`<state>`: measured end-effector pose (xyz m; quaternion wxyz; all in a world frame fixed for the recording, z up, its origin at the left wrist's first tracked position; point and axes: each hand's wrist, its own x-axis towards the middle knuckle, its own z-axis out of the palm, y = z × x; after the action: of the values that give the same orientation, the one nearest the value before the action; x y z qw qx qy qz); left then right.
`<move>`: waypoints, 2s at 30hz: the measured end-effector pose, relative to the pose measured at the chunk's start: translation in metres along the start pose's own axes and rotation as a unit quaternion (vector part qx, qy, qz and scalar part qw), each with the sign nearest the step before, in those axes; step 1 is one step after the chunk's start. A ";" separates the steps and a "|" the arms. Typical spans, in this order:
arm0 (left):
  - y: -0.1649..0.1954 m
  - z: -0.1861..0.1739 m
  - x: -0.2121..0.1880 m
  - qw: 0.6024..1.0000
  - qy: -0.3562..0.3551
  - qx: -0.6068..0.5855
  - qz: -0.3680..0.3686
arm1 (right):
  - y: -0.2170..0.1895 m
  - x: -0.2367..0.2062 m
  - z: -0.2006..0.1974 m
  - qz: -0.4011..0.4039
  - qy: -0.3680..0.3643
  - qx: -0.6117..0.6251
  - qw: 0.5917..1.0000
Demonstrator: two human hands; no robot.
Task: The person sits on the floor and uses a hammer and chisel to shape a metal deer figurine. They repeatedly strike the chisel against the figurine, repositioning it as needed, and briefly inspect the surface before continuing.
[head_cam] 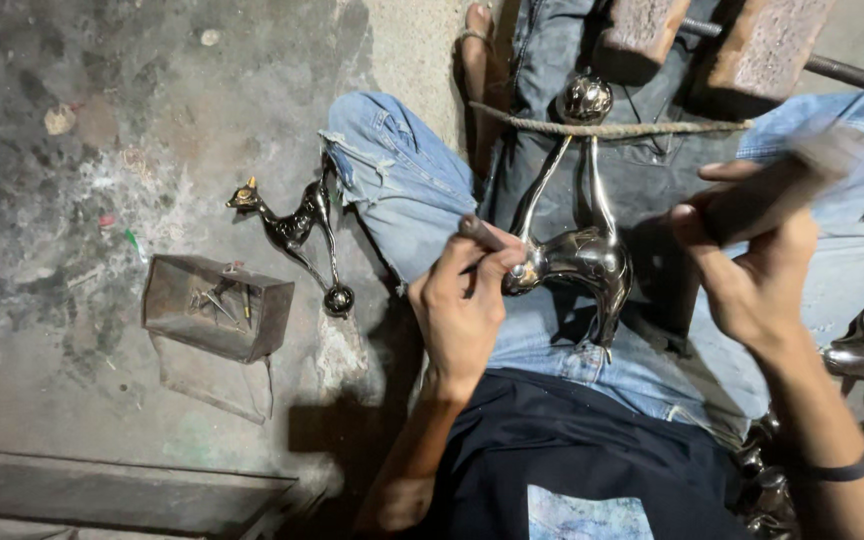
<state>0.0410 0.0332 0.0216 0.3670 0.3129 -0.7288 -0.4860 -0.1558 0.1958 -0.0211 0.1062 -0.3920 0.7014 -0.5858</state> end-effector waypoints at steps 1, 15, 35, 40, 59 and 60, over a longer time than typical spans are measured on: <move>0.000 0.001 0.000 0.999 0.005 0.023 0.024 | -0.007 0.008 -0.006 -0.014 -0.019 -0.012 1.000; -0.004 0.008 -0.007 0.991 0.036 0.097 0.082 | -0.124 0.095 -0.008 -0.164 -0.267 -0.512 0.800; -0.009 0.017 -0.016 0.980 0.040 0.171 0.095 | -0.135 0.093 -0.015 -0.229 -0.299 -0.655 0.655; -0.007 0.016 -0.014 0.984 0.057 0.121 0.117 | -0.149 0.091 -0.020 -0.194 -0.218 -0.459 0.839; -0.002 0.009 -0.015 0.984 0.044 0.150 0.084 | -0.124 0.074 -0.015 -0.200 -0.280 -0.659 0.669; -0.002 0.010 -0.014 0.989 0.045 0.128 0.057 | -0.125 0.076 -0.015 -0.196 -0.280 -0.659 0.670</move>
<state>0.0402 0.0483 0.0139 0.3833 0.3364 -0.7847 -0.3525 -0.1623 0.1546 0.1199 -0.1056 -0.6340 0.7493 0.1593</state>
